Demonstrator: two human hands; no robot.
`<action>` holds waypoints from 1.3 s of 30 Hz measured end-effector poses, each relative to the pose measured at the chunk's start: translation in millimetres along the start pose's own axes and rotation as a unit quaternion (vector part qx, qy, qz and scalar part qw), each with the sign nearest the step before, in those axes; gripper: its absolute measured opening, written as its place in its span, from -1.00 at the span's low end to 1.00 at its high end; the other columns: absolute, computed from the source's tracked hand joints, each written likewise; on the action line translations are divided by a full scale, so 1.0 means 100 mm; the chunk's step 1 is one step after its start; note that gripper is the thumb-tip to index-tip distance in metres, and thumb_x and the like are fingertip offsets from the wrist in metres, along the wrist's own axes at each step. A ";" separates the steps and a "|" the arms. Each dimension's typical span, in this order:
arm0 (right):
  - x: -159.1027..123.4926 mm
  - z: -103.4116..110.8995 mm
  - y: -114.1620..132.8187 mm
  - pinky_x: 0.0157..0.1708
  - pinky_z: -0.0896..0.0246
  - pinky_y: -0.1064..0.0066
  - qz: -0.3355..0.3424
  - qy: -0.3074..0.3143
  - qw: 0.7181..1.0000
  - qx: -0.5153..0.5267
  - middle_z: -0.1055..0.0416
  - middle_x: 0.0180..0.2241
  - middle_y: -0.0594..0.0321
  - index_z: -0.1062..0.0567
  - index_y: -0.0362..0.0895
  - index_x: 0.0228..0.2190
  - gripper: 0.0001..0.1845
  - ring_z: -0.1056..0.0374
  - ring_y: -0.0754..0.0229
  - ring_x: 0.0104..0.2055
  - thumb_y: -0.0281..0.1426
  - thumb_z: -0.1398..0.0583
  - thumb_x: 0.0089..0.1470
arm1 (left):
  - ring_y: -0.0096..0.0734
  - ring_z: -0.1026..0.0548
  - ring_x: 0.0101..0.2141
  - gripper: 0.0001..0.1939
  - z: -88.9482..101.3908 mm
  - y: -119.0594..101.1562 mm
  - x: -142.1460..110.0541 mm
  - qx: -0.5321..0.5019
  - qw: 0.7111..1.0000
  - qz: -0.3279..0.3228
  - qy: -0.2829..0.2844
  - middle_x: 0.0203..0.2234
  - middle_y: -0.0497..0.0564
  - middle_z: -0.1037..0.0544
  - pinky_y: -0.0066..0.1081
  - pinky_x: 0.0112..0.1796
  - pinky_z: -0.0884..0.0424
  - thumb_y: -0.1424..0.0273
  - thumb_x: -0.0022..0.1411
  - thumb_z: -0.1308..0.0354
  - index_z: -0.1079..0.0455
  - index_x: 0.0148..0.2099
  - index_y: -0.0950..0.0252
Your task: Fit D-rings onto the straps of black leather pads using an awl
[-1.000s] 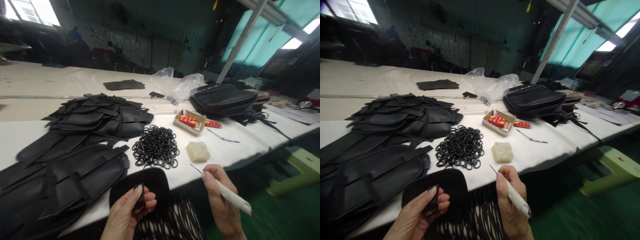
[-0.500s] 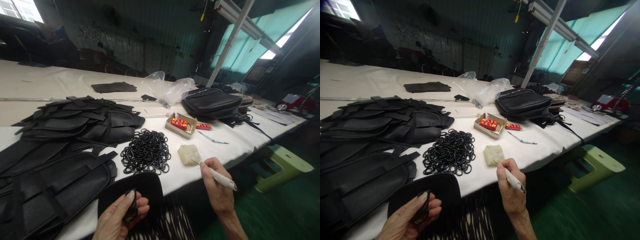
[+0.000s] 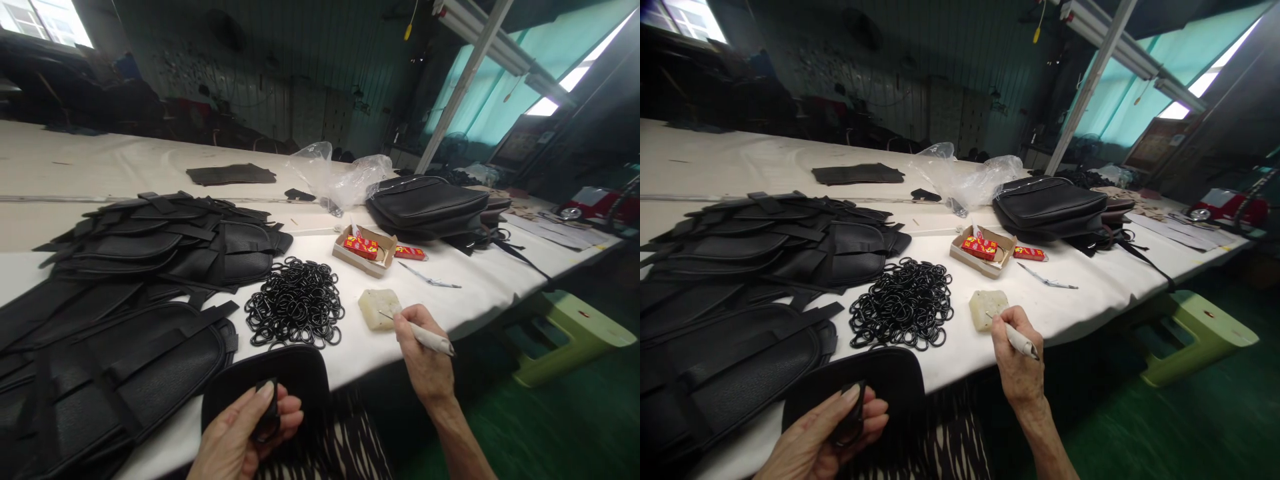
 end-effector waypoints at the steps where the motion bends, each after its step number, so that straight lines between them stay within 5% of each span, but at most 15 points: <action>1: 0.00 0.00 0.00 -0.61 0.01 0.48 -0.002 0.002 1.000 -0.001 -0.08 -0.68 0.47 -0.27 -0.09 -0.55 -0.72 -0.03 0.31 -0.63 -0.22 -0.12 0.10 | -0.20 -0.59 -0.49 -0.88 0.00 0.00 0.00 0.000 1.000 0.000 0.002 -0.53 0.17 -0.62 -0.35 -0.39 -0.54 0.46 -0.06 -0.32 -0.49 -0.43 0.43; 9: -0.04 0.10 0.06 -0.65 0.03 0.47 -0.019 -0.011 1.000 0.016 -0.09 -0.69 0.46 -0.28 -0.09 -0.54 -0.71 0.01 0.32 -0.65 -0.19 -0.13 0.09 | -0.20 -0.58 -0.52 -0.85 -0.04 -0.04 -0.03 0.019 1.000 -0.009 0.001 -0.57 0.12 -0.61 -0.29 -0.39 -0.52 0.43 -0.10 -0.35 -0.49 -0.44 0.41; 14: -0.20 0.21 0.14 -0.57 -0.05 0.48 -0.063 -0.001 0.990 0.124 -0.28 -0.58 0.35 -0.36 -0.11 -0.51 -0.76 -0.16 0.27 -0.52 -0.22 -0.22 0.02 | -0.26 -0.57 -0.39 -0.76 -0.02 -0.04 -0.08 0.015 0.997 -0.008 0.081 -0.42 0.19 -0.62 -0.36 -0.29 -0.47 0.33 -0.01 -0.30 -0.50 -0.35 0.43; 19: -0.46 0.05 0.31 -0.61 0.00 0.56 -0.127 0.154 0.907 0.372 -0.21 -0.63 0.36 -0.34 -0.12 -0.55 -0.76 -0.09 0.33 -0.56 -0.30 -0.24 0.02 | -0.28 -0.55 -0.34 -0.72 0.02 -0.03 -0.09 0.016 0.991 -0.006 0.136 -0.37 0.20 -0.61 -0.36 -0.25 -0.42 0.28 0.05 -0.27 -0.50 -0.33 0.44; 22: -0.63 -0.13 0.40 -0.58 -0.01 0.58 -0.181 0.227 0.853 0.435 -0.21 -0.64 0.37 -0.32 -0.12 -0.55 -0.74 -0.07 0.35 -0.57 -0.28 -0.22 0.05 | -0.29 -0.54 -0.33 -0.74 0.04 -0.03 -0.09 0.017 0.989 -0.006 0.145 -0.36 0.20 -0.61 -0.37 -0.25 -0.41 0.29 0.07 -0.24 -0.50 -0.32 0.45; 25: -0.75 -0.28 0.45 -0.54 -0.03 0.58 -0.212 0.255 0.828 0.453 -0.23 -0.62 0.36 -0.31 -0.11 -0.53 -0.74 -0.08 0.35 -0.54 -0.25 -0.22 0.07 | -0.28 -0.53 -0.31 -0.76 0.05 -0.03 -0.11 0.017 0.987 -0.007 0.160 -0.35 0.19 -0.60 -0.37 -0.23 -0.40 0.32 0.10 -0.22 -0.51 -0.32 0.45; 39: -0.85 -0.54 0.49 -0.47 -0.08 0.55 -0.206 0.283 0.829 0.436 -0.21 -0.58 0.39 -0.29 -0.10 -0.51 -0.72 -0.10 0.33 -0.50 -0.21 -0.20 0.09 | -0.30 -0.53 -0.32 -0.79 0.08 -0.03 -0.10 -0.001 0.981 -0.013 0.195 -0.37 0.18 -0.60 -0.34 -0.17 -0.39 0.38 0.16 -0.15 -0.52 -0.31 0.46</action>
Point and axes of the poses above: each hand's wrist, its own x-axis towards the middle knuckle, its own z-axis out of the back of the hand, y = z × x, the point moved 2 cm from there along x, towards the middle knuckle
